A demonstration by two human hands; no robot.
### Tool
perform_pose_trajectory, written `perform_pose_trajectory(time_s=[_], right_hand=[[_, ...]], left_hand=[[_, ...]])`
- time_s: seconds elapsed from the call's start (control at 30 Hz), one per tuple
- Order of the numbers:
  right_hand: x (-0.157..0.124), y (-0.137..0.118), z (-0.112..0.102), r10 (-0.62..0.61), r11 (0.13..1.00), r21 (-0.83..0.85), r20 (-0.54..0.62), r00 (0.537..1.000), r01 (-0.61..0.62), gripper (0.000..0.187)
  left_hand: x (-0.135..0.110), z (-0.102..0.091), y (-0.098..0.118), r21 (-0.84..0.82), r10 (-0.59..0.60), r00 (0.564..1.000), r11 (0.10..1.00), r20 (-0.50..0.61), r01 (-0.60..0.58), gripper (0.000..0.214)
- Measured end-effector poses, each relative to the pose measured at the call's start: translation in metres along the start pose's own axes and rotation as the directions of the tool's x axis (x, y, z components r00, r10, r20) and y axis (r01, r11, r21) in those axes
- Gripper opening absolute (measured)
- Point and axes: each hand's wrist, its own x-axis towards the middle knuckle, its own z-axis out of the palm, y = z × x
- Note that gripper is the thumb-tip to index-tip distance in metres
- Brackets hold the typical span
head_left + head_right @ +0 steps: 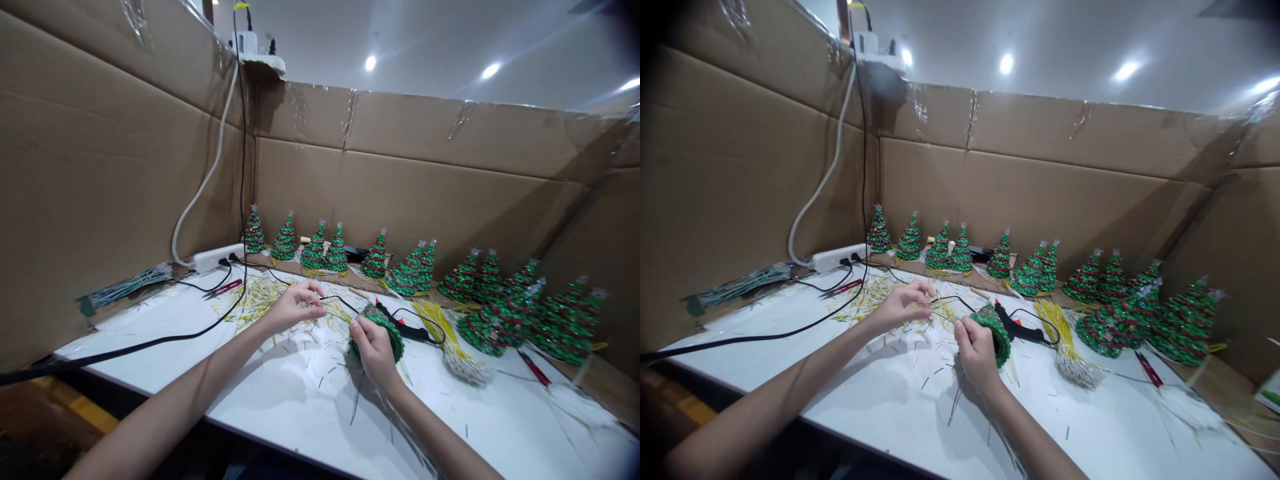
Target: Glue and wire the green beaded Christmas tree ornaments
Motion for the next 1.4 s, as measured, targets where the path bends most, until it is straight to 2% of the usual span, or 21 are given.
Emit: perform_pose_trajectory(time_s=[0.17,0.37,0.43,0.53,0.63,0.7,0.77,0.83,0.93,1.07,1.23,1.4], right_hand=[[0.000,0.000,0.001,0.003,1.000,-0.012,0.017,1.000,-0.003,0.039],[0.000,-0.002,0.001,-0.025,0.998,-0.061,0.018,1.000,0.026,0.040],[0.000,-0.002,0.000,-0.029,0.997,-0.071,0.012,1.000,0.030,0.040],[0.000,0.000,-0.002,-0.016,0.998,-0.063,-0.032,0.999,0.014,0.040],[0.001,-0.001,-0.001,-0.008,0.999,-0.037,-0.049,0.999,0.006,0.040],[0.002,-0.003,0.000,-0.007,0.999,-0.036,-0.034,0.999,0.006,0.039],[0.002,-0.004,0.002,-0.005,0.999,-0.048,-0.015,1.000,0.005,0.039],[0.002,-0.005,0.002,-0.005,0.999,-0.054,-0.002,1.000,0.004,0.038],[0.002,-0.005,0.002,-0.005,0.999,-0.048,0.005,1.000,0.005,0.038],[0.002,-0.005,0.001,-0.004,0.999,-0.045,0.011,1.000,0.004,0.038],[0.003,-0.004,0.001,-0.035,0.994,-0.102,0.035,0.999,0.039,0.038],[0.002,-0.004,0.002,-0.058,0.980,-0.185,0.055,0.997,0.068,0.037]], left_hand=[[0.000,0.001,-0.001,-0.173,-0.059,0.998,0.983,0.009,0.060,0.033],[0.001,-0.001,0.004,-0.242,-0.116,0.993,0.964,-0.002,0.112,0.036],[0.003,-0.008,0.003,-0.278,-0.137,0.988,0.954,-0.067,0.113,0.037],[0.004,-0.020,-0.001,-0.310,-0.156,0.958,0.948,-0.239,0.077,0.039],[0.003,-0.023,0.002,-0.198,-0.114,0.950,0.979,-0.290,0.057,0.046],[0.000,-0.018,0.009,-0.070,-0.028,0.961,0.998,-0.274,0.009,0.047],[-0.005,-0.007,0.020,0.087,0.115,0.958,0.992,-0.262,-0.095,0.036],[-0.010,0.004,0.029,0.255,0.250,0.954,0.945,-0.163,-0.204,0.025],[-0.014,0.016,0.033,0.377,0.372,0.928,0.861,-0.007,-0.342,0.020],[-0.014,0.018,0.025,0.447,0.398,0.916,0.812,0.045,-0.375,0.007],[-0.012,0.013,0.024,0.480,0.382,0.918,0.789,0.106,-0.383,0.010],[-0.011,0.005,0.027,0.514,0.379,0.918,0.767,0.118,-0.383,0.009]])
